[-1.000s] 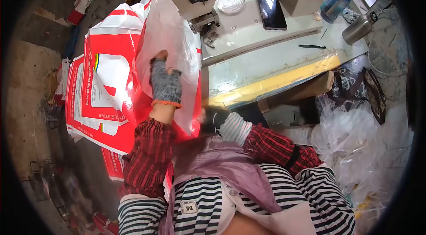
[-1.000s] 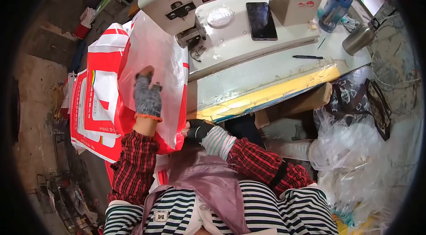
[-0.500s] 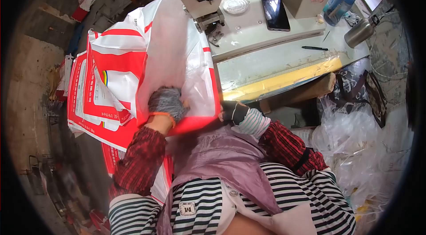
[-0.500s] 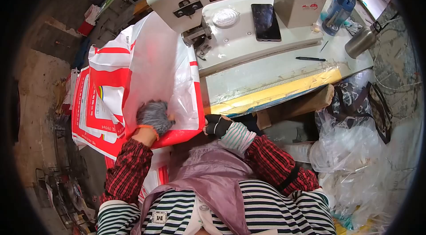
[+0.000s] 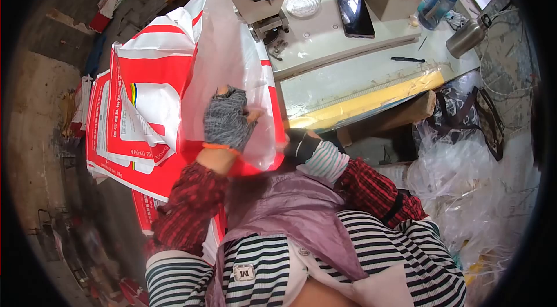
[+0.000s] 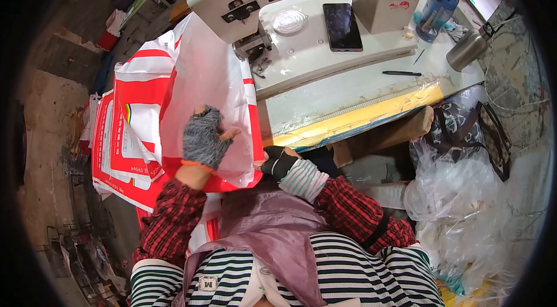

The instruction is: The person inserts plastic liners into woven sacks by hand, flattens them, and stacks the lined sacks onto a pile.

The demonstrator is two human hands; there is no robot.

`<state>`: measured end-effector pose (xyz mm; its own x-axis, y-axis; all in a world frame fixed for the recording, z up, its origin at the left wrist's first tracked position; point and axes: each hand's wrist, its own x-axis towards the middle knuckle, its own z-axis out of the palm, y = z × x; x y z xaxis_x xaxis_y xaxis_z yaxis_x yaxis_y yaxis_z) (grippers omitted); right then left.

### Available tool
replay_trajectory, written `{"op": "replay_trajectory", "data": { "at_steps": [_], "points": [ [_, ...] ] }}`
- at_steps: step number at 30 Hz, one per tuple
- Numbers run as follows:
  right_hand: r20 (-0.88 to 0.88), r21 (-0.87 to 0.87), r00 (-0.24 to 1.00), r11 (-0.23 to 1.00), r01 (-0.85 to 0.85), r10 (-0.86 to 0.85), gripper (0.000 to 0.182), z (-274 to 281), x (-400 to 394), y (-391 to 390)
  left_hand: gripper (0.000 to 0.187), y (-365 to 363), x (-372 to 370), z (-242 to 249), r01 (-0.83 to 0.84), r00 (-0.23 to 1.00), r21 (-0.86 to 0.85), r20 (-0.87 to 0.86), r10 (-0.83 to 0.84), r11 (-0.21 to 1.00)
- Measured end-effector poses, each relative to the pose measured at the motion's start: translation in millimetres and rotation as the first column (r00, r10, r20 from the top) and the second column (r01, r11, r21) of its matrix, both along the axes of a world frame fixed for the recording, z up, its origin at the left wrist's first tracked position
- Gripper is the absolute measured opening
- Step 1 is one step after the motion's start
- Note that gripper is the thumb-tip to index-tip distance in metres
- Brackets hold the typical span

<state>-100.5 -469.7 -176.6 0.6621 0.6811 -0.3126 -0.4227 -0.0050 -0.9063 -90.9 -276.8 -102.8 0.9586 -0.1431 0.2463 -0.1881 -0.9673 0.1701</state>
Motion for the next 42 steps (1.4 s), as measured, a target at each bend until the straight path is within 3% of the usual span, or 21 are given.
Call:
{"op": "replay_trajectory", "data": {
  "at_steps": [2, 4, 6, 7, 10, 11, 13, 16, 18, 20, 21, 22, 24, 27, 28, 30, 34, 36, 40, 41, 42],
  "points": [
    [0.199, 0.006, 0.979, 0.999, 0.052, -0.052, 0.025, 4, -4, 5, 0.03, -6, 6, -34, -0.377, 0.912, -0.267, -0.272, 0.306, 0.887],
    [0.173, 0.018, 0.984, 0.999, 0.036, -0.038, 0.029, 3, -3, 9, 0.02, -7, 4, -57, -0.327, 0.938, -0.299, -0.216, 0.27, 0.897],
    [0.145, 0.159, 0.976, 0.977, 0.141, -0.164, 0.035, -11, -4, 11, 0.018, -10, 2, -71, -0.558, 0.826, -0.74, -0.539, 0.165, 0.376],
    [0.155, 0.122, 0.975, 0.983, 0.139, -0.157, 0.04, -9, -4, 8, 0.013, -7, -2, -73, -0.494, 0.865, -0.81, -0.494, 0.084, 0.316],
    [0.235, -0.117, 0.971, 0.993, -0.006, 0.034, 0.016, -23, 11, 5, 0.012, 2, -1, -70, -0.398, 0.85, -0.724, -0.522, -0.071, 0.563],
    [0.085, 0.172, 0.978, 0.97, 0.172, -0.188, 0.031, -26, 13, 10, 0.012, -1, -3, -68, -0.399, 0.85, -0.723, -0.522, -0.068, 0.563],
    [-0.014, 0.111, 0.988, 0.982, 0.153, -0.153, 0.045, 8, 25, -7, 0.015, -13, -9, -62, 0.109, 0.965, -0.284, -0.2, -0.17, 0.953],
    [0.135, -0.003, 0.985, 0.994, 0.111, -0.11, 0.054, -11, 39, -4, 0.021, -29, -8, -45, 0.148, 0.901, -0.294, -0.353, -0.252, 0.944],
    [0.805, -0.356, 0.511, 0.935, 0.011, 0.3, 0.06, -14, 50, -6, 0.021, -39, -10, -13, 0.235, 0.906, -0.259, -0.291, -0.308, 0.937],
    [0.97, -0.236, 0.118, 0.947, 0.217, 0.215, 0.049, -23, 45, 4, 0.021, -52, -17, 37, 0.309, 0.731, 0.01, -0.642, -0.231, 0.951],
    [0.546, 0.021, 0.822, 0.984, 0.179, -0.161, 0.042, -26, 39, 12, 0.021, -47, -21, 57, 0.386, 0.769, -0.131, -0.501, -0.397, 0.913],
    [-0.357, 0.197, 0.905, 0.928, 0.316, -0.232, 0.035, -31, 30, 20, 0.021, -42, -25, 75, 0.483, 0.774, -0.245, -0.331, -0.54, 0.841],
    [0.421, -0.246, 0.907, 0.965, 0.095, 0.017, 0.027, -69, 37, 28, 0.02, -9, -9, 105, 0.305, 0.921, -0.068, 0.275, -0.276, 0.95],
    [0.371, -0.207, 0.922, 0.958, 0.196, -0.108, 0.029, -56, 28, 30, 0.035, 83, 57, 157, -0.297, 0.772, -0.354, 0.458, 0.441, 0.887],
    [0.414, -0.271, 0.908, 0.944, 0.189, -0.063, 0.03, -58, 27, 29, 0.05, 136, 86, 153, -0.5, 0.642, -0.152, 0.595, 0.483, 0.852],
    [0.524, -0.323, 0.851, 0.918, 0.231, -0.03, 0.038, -63, 21, 29, 0.066, 205, 127, 149, -0.821, 0.555, 0.021, 0.266, 0.788, 0.571],
    [0.459, -0.465, 0.889, 0.854, 0.234, 0.006, 0.04, -74, 13, 29, 0.064, 354, 199, 73, -0.88, 0.444, 0.079, -0.208, 0.871, 0.468],
    [0.401, -0.386, 0.915, 0.899, 0.206, -0.038, 0.042, -61, 16, 27, 0.047, 384, 203, 48, -0.85, 0.484, -0.152, -0.606, 0.632, 0.505],
    [0.493, -0.517, 0.858, 0.842, 0.152, 0.148, 0.038, -42, 39, 25, 0.021, 452, 208, 60, -0.583, 0.812, 0.118, 0.058, 0.581, 0.804],
    [0.509, -0.56, 0.849, 0.803, 0.205, 0.139, 0.034, -27, 49, 28, 0.016, 406, 177, 94, -0.546, 0.797, -0.463, -0.029, 0.604, 0.698],
    [0.626, -0.39, 0.779, 0.878, 0.277, 0.032, 0.035, -47, 58, 29, 0.012, 354, 143, 130, -0.291, 0.786, -0.892, -0.017, 0.618, 0.346]
  ]
}}
